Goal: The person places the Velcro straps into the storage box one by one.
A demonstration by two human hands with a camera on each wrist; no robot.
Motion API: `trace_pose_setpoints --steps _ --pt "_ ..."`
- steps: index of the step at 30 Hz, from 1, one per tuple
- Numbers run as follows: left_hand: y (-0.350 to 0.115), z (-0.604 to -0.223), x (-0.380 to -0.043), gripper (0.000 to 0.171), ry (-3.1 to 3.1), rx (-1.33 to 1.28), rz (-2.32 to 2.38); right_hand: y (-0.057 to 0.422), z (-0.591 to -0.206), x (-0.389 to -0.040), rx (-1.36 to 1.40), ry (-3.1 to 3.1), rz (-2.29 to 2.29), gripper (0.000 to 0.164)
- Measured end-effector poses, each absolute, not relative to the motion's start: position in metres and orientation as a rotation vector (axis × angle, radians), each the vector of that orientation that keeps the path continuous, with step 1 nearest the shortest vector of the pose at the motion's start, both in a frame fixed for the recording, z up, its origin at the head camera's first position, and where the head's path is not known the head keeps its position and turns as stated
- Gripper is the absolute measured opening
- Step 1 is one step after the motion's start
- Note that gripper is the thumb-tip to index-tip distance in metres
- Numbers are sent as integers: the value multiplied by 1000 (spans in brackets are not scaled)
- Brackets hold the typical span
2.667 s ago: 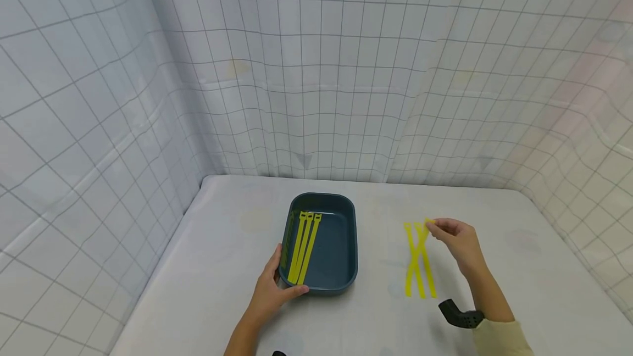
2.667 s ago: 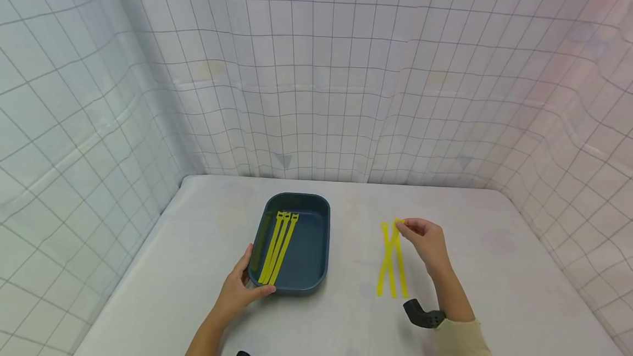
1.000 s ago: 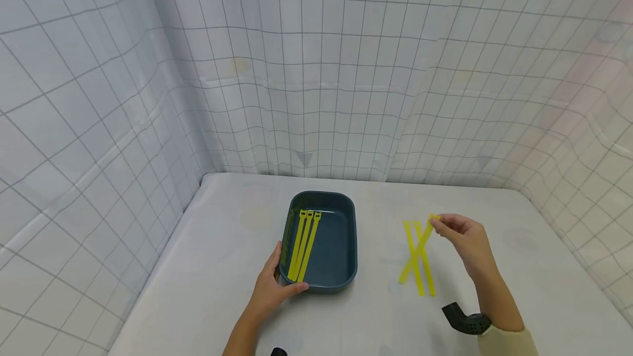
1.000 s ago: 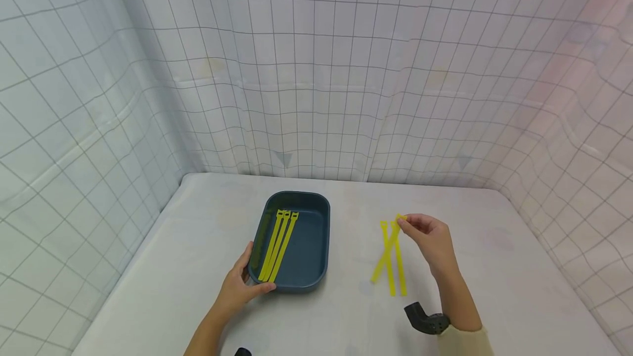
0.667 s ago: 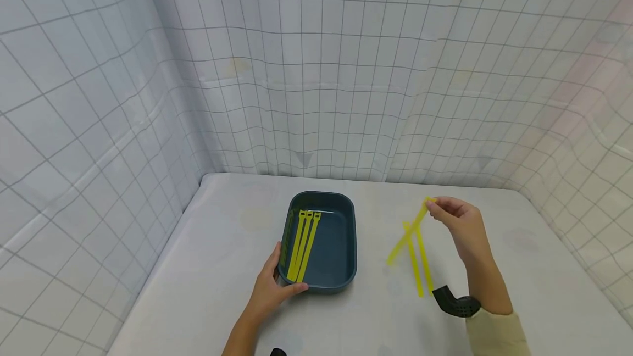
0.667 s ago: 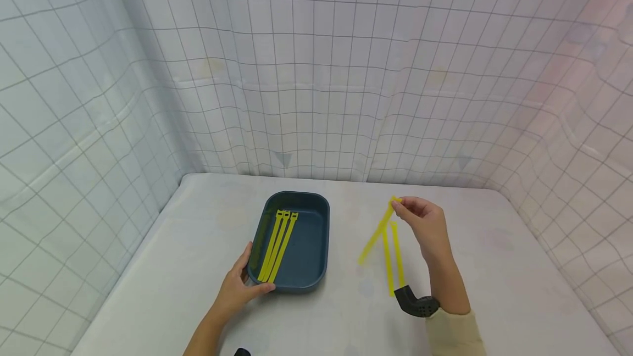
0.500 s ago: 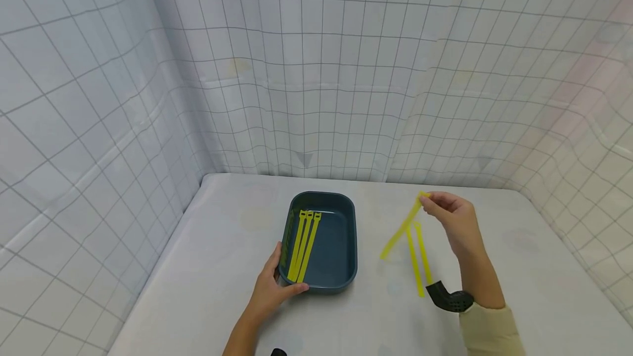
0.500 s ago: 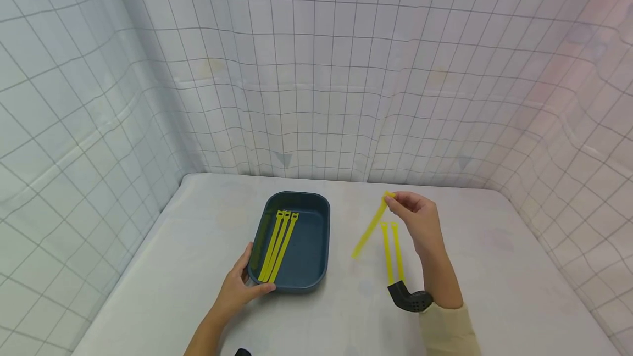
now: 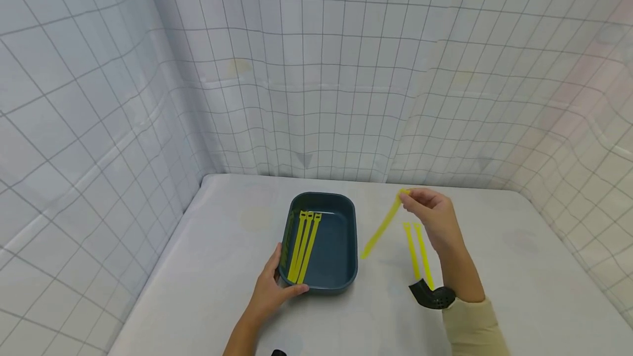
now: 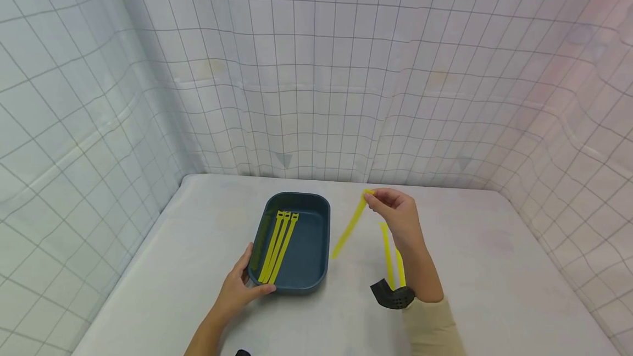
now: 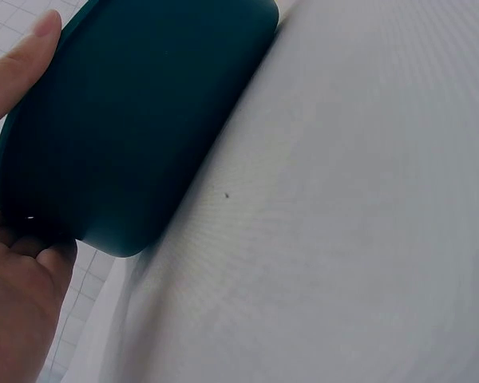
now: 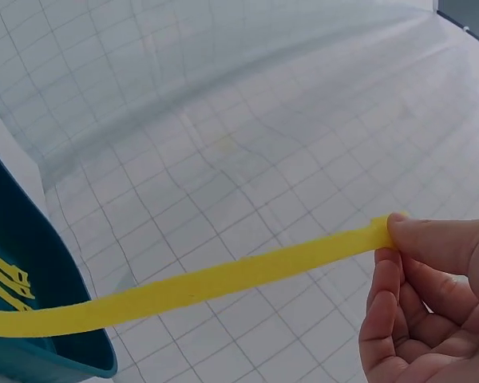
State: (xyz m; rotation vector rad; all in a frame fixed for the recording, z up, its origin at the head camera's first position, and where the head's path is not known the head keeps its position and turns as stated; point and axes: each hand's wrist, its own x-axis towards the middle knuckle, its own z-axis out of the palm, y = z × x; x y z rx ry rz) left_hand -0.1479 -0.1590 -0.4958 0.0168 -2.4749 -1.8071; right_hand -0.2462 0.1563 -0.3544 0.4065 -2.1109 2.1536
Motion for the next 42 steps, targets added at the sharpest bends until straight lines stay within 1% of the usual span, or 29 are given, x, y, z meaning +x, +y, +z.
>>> trace_pose_setpoints --steps 2,7,12,16,24,31,38,42 --pt "-159 -495 -148 108 -2479 19 -1807 151 -354 -246 417 -2118 2158 3" --pt "-159 -495 -148 108 -2472 19 -1816 133 -355 -246 455 -2159 2139 11" --pt "-158 -495 -147 108 -2471 28 -1823 114 -364 -249 479 -2207 2161 22" --pt "-157 -495 -147 108 -2486 32 -1814 100 -374 -251 479 -2254 2176 26" --pt "-157 -497 -149 108 -2490 53 -1789 77 -386 -252 524 -2238 2270 27" --pt "-157 -501 -149 110 -2500 83 -1787 61 -397 -249 522 -2290 2304 24" --pt "-158 -499 -149 110 -2481 52 -1805 51 -406 -250 524 -2324 2342 26" --pt "-158 -498 -149 109 -2476 37 -1811 46 -413 -255 467 -2381 2311 25"
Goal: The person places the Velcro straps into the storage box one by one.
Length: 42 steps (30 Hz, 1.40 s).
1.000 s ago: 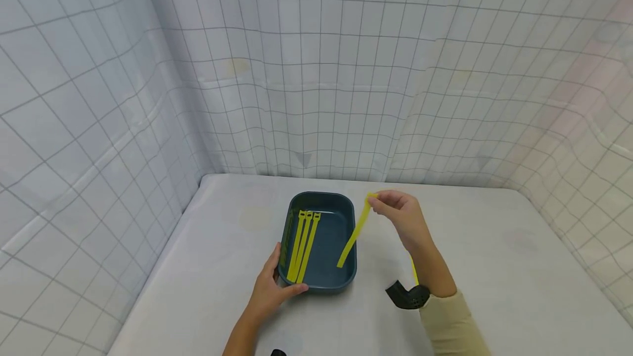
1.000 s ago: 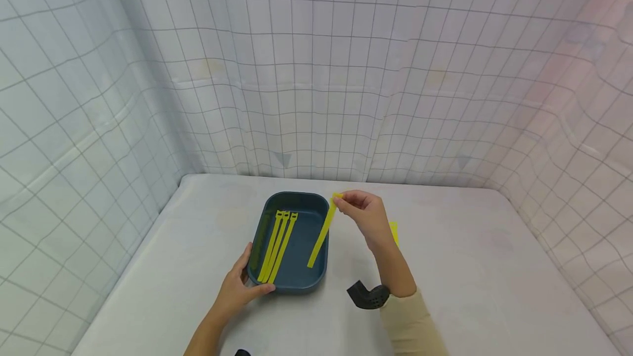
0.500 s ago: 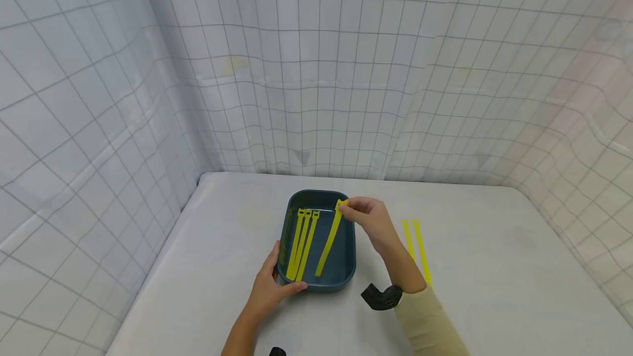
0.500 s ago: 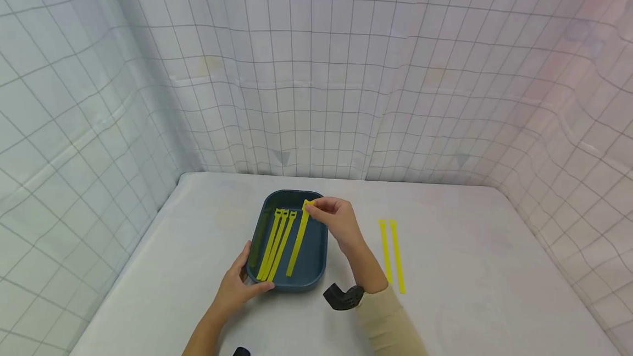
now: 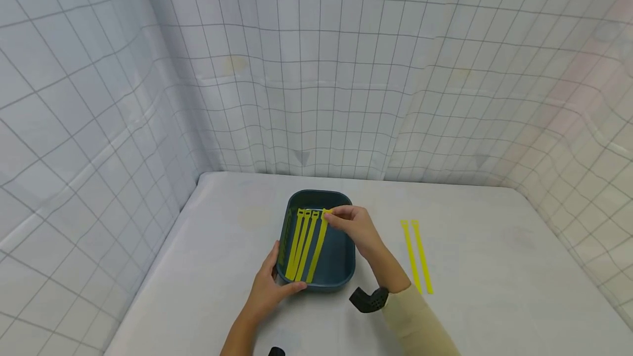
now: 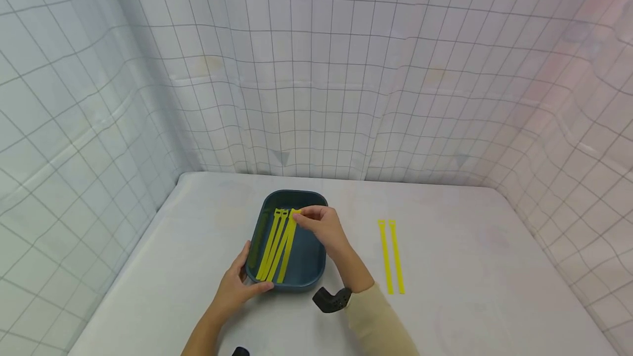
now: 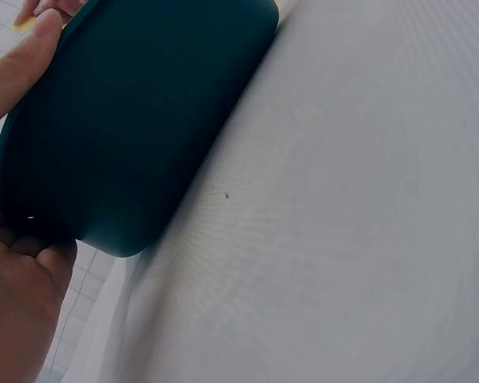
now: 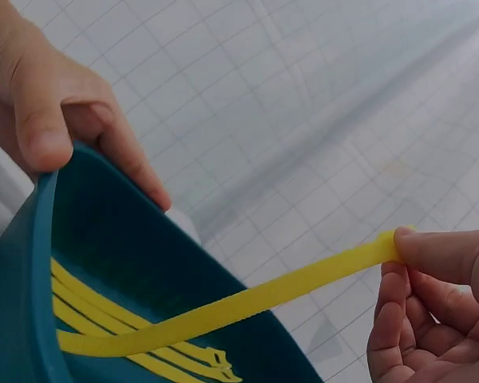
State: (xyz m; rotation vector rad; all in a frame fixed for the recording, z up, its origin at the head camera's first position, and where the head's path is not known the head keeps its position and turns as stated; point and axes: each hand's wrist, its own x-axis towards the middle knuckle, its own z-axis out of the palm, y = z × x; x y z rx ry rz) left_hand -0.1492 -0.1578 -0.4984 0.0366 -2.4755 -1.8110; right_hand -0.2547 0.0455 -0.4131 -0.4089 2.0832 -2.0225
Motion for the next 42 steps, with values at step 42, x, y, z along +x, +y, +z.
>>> trace_pose_setpoints --steps 42 --pt "-158 -495 -147 106 -2426 -8 -1854 13 -447 -318 -148 2462 -1557 17"
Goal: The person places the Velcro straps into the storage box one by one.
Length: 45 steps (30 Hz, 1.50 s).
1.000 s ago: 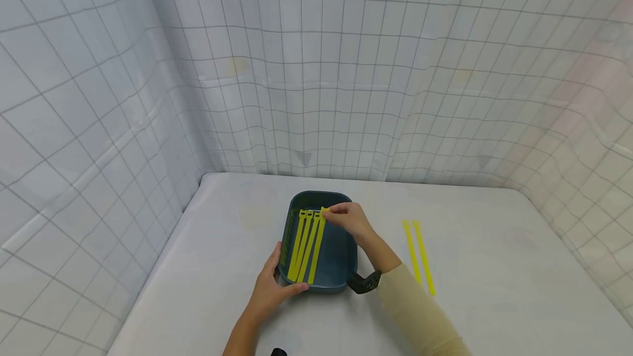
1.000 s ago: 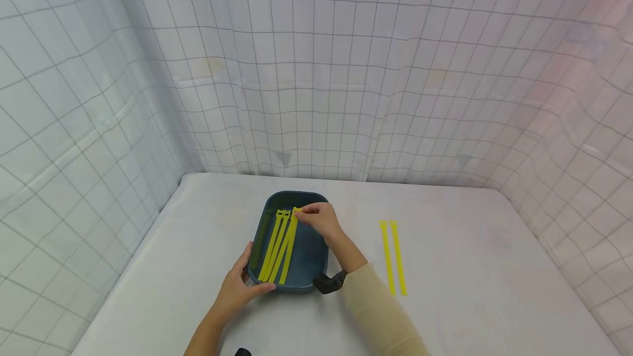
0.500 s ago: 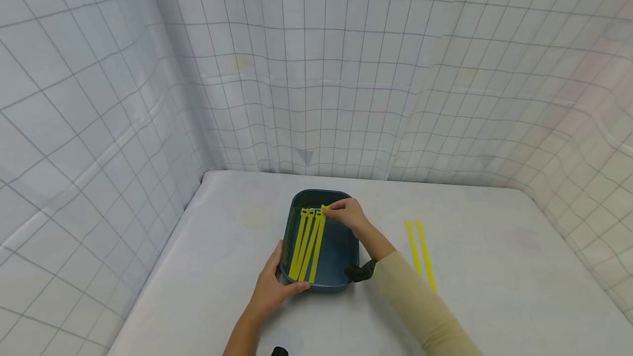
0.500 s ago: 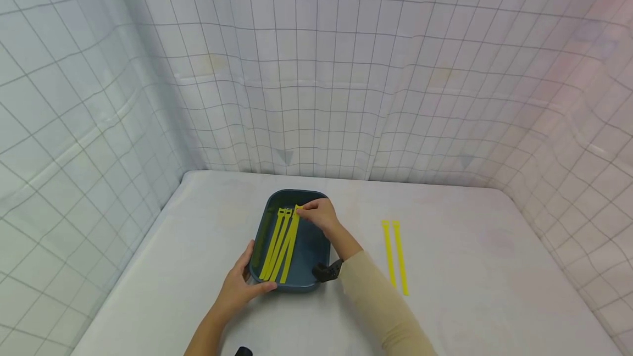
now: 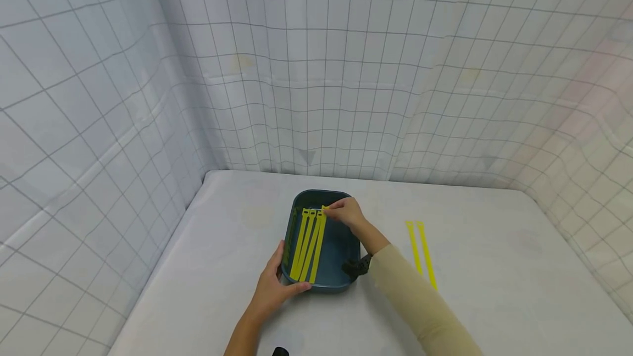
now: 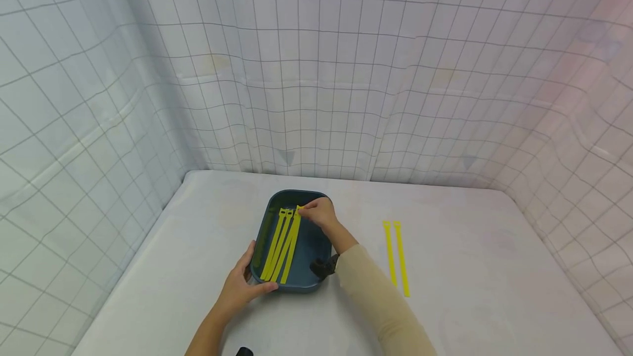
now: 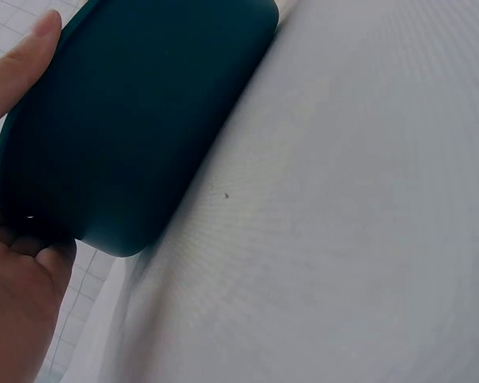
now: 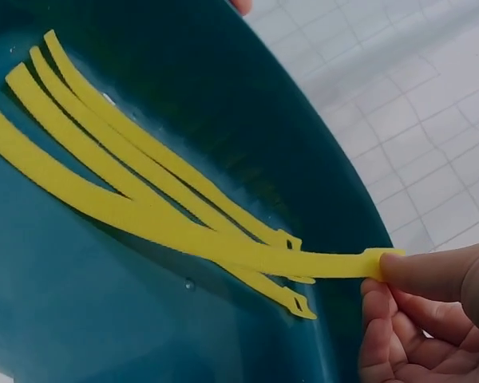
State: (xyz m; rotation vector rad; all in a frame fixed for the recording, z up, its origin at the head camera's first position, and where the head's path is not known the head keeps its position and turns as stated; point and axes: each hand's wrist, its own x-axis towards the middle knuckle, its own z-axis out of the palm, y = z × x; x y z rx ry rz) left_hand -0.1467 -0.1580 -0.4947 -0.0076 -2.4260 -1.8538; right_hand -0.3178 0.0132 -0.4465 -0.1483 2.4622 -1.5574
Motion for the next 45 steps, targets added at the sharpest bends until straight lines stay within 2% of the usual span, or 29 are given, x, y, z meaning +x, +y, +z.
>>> trace_pose_setpoints --steps 8,20,22,29,35,45 --pt "-158 -495 -148 107 -2435 3 -1848 8 -455 -323 -219 2611 -1392 15" --pt "-158 -498 -150 106 -2452 19 -1829 3 -462 -327 -178 2728 -1258 15" --pt "-158 -497 -150 107 -2451 24 -1837 2 -463 -327 -186 2757 -1223 18" --pt "-158 -494 -150 106 -2453 9 -1840 -2 -465 -328 -216 2821 -1177 46" --pt "-159 -494 -149 107 -2460 29 -1841 -4 -470 -330 -196 2850 -1134 44" --pt "-159 -495 -148 107 -2459 38 -1831 -6 -478 -332 -281 2938 -1066 51"
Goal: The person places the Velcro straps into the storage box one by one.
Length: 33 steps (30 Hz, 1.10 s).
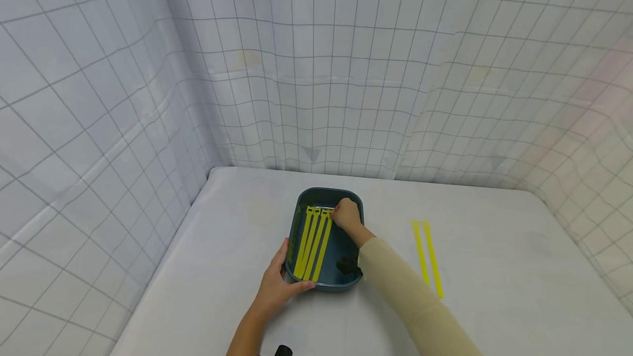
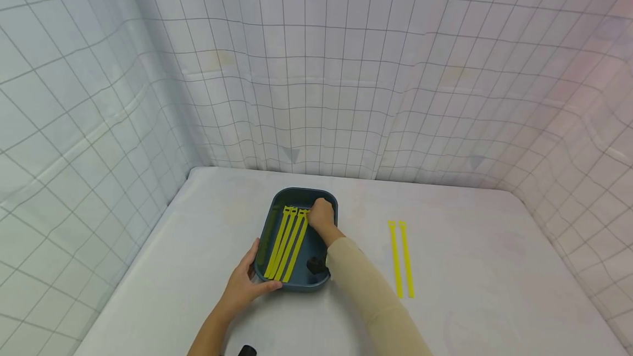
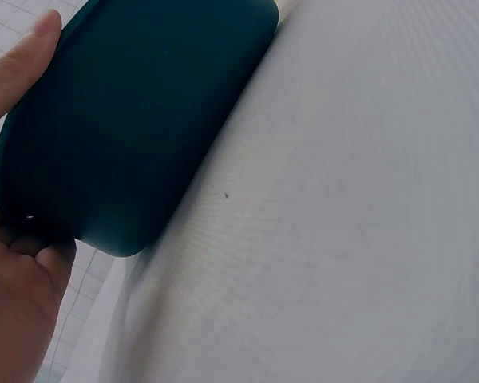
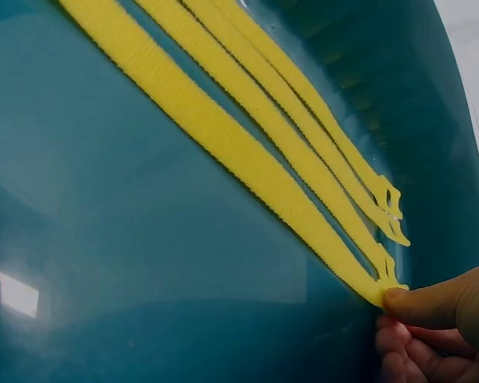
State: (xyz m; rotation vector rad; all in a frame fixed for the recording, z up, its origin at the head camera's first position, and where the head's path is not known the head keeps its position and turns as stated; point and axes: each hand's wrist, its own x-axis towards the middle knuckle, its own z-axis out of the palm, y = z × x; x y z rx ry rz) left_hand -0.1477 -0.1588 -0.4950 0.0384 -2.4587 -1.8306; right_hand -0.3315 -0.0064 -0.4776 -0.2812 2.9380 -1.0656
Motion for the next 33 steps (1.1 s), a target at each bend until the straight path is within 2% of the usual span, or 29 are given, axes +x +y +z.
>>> trace_pose_setpoints --steps 30,33 --pt "-157 -497 -149 110 -2474 66 -1793 -8 -477 -329 -344 3063 -1013 50" --pt "-158 -497 -149 109 -2481 62 -1787 -8 -476 -329 -364 3087 -1066 42"
